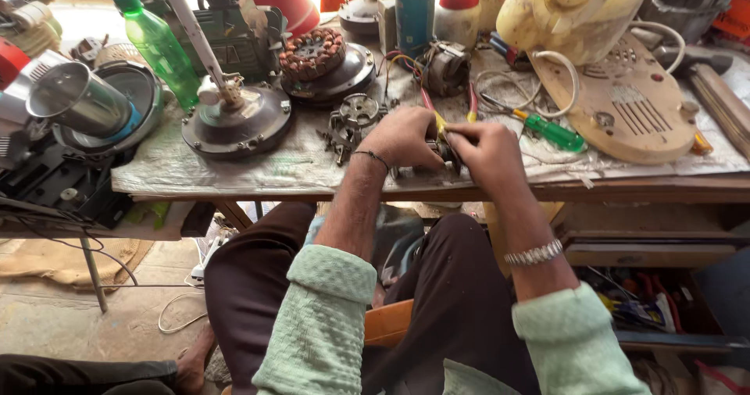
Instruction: The person works on a small electrical component on a cluttered workbench, using pliers to adjust wires and parts. They repeatedly handle the component and tools, focusing on the wiring and internal structure.
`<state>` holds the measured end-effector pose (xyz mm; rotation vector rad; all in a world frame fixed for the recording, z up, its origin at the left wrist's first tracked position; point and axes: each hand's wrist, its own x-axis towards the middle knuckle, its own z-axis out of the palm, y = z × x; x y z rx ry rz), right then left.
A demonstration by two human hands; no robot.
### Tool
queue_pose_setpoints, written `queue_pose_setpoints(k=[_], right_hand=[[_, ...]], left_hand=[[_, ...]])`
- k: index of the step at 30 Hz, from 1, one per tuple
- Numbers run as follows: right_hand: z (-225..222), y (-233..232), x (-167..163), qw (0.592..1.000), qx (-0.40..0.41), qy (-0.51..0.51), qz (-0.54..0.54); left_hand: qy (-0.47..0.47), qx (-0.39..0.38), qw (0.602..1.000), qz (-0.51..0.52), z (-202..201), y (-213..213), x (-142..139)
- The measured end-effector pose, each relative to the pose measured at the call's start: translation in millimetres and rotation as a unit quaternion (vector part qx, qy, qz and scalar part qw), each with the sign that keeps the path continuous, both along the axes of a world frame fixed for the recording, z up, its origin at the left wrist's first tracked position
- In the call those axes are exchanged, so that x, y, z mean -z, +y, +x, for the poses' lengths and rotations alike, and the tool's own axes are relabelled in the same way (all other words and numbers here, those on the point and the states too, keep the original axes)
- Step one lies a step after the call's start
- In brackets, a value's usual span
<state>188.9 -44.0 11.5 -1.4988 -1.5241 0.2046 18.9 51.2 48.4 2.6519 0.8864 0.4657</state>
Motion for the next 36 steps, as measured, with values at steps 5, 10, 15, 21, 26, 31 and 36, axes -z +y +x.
queue_pose_setpoints(k=[5, 10, 15, 21, 26, 31, 36], right_hand=[[-4, 1, -1, 0.998, 0.015, -0.046, 0.039], [-5, -14, 3, 0.999, 0.035, -0.012, 0.017], [-12, -8, -7, 1.0, 0.016, 0.017, -0.003], [-13, -20, -3, 0.998, 0.006, -0.035, 0.051], [-11, -7, -7, 0.999, -0.027, 0.021, 0.008], [-13, -16, 1, 0.998, -0.003, -0.012, 0.068], [-10, -5, -2, 0.998, -0.022, -0.02, 0.057]], left_hand=[[-0.057, -0.01, 0.995, 0.081, 4, -10, 0], [-0.047, -0.023, 0.996, 0.072, 4, -17, -9], [-0.062, -0.036, 0.994, 0.082, 0, -22, -8], [-0.03, -0.042, 0.998, 0.023, 1, -18, -10], [-0.053, -0.031, 0.996, 0.066, -3, -19, -7], [-0.057, -0.033, 0.996, 0.068, -2, -17, -3], [-0.132, -0.001, 0.98, 0.15, -7, -17, 4]])
